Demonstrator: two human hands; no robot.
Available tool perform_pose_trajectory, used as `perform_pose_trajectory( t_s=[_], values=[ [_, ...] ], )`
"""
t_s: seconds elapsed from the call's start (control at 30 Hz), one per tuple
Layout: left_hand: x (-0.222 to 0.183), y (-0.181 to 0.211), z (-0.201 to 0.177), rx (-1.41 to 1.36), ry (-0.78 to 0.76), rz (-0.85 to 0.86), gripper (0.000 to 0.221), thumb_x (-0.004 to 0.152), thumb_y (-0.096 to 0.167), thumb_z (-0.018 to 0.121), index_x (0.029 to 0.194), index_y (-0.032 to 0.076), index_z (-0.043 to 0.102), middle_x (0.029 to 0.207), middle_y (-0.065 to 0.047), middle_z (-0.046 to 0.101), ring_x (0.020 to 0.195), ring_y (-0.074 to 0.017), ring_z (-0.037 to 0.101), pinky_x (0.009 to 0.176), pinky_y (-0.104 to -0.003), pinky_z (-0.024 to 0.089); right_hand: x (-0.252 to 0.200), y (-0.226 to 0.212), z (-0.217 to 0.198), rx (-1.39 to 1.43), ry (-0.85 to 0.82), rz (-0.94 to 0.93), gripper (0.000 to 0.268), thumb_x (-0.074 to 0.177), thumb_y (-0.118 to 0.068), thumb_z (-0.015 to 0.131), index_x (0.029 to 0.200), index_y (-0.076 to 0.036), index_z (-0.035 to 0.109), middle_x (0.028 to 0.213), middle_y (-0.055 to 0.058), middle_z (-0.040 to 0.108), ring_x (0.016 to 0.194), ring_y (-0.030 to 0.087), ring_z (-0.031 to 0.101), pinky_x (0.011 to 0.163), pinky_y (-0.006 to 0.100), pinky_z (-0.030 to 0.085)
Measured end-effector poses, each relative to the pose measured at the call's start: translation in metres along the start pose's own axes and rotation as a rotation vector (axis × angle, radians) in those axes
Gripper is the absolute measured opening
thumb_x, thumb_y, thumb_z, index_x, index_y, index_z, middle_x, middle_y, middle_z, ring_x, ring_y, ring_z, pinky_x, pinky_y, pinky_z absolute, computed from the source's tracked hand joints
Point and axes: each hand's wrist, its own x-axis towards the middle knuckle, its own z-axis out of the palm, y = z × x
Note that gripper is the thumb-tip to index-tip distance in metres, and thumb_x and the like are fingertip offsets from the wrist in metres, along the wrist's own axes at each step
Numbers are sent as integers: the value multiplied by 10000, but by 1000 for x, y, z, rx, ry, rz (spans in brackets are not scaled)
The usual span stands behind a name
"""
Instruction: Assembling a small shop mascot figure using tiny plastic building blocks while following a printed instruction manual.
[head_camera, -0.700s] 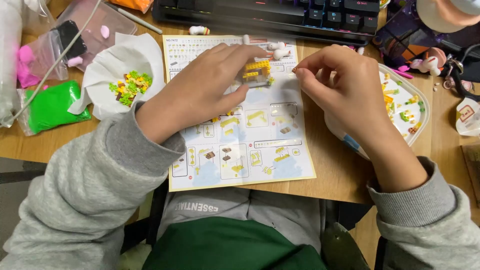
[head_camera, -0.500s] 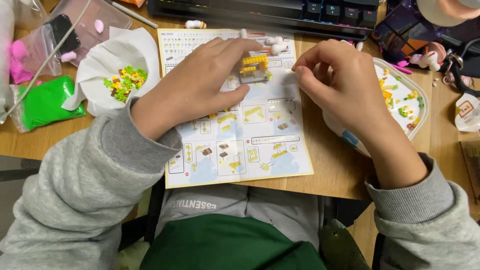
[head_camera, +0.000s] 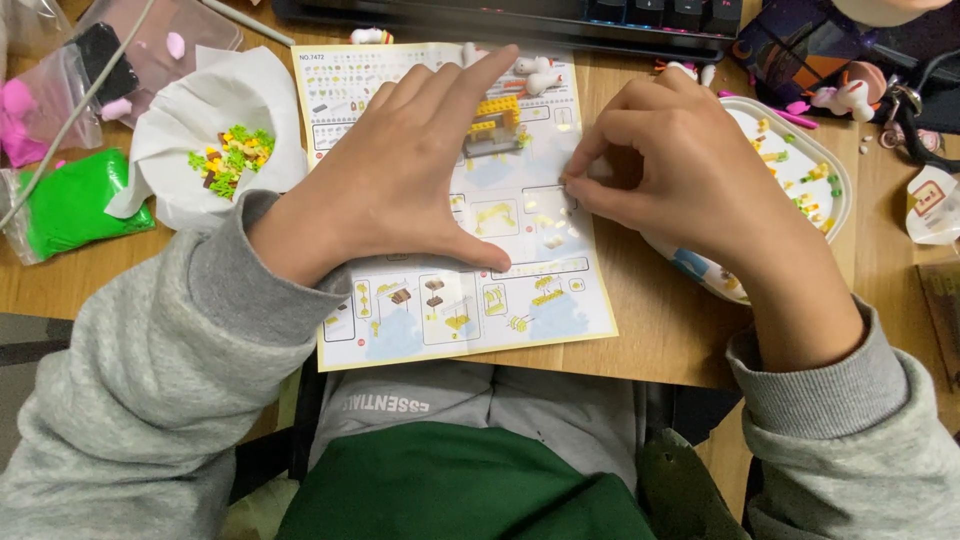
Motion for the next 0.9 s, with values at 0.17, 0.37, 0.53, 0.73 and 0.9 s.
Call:
perform_pose_trajectory(
  t_s=[0.17, 0.37, 0.53, 0.73, 0.9],
  values=[
    [-2, 2, 0, 37, -26, 11, 1480, 467, 704, 973, 1518, 45, 165, 1289, -165, 493, 1104, -349, 464, 943, -454, 384, -4, -8, -8, 36, -158, 70, 50, 758, -243, 766, 796, -214, 751, 784, -14, 610, 818, 205, 500, 798, 343, 393],
    [-3, 4, 2, 90, -39, 10, 1568, 420, 788, 957, 1531, 44, 138, 1273, -150, 472, 1041, -328, 452, 925, -431, 384, -9, -2, -11, 18, -350, 94, 64, 742, -345, 776, 754, -282, 779, 788, -54, 603, 793, 211, 468, 804, 334, 372],
    [-3, 5, 2, 95, -53, 6, 1564, 429, 779, 965, 1533, 49, 131, 1257, -142, 461, 1018, -317, 441, 918, -428, 383, -8, -6, -13, 17, -427, 145, 49, 727, -352, 779, 716, -321, 816, 770, -63, 577, 818, 200, 485, 815, 327, 365],
    [-3, 5, 1, 80, -65, -5, 1557, 427, 764, 975, 1530, 56, 136, 1265, -136, 456, 1037, -318, 441, 937, -430, 371, -9, -4, -12, 8, -421, 130, 60, 735, -379, 785, 735, -329, 818, 778, -72, 568, 803, 197, 472, 792, 325, 369],
    [-3, 5, 1, 67, -64, 1, 1544, 438, 750, 977, 1529, 56, 133, 1294, -150, 459, 1074, -329, 450, 948, -437, 370, -9, -5, -12, 23, -418, 144, 54, 727, -364, 791, 745, -324, 823, 777, -65, 561, 818, 200, 470, 805, 328, 362]
  ],
)
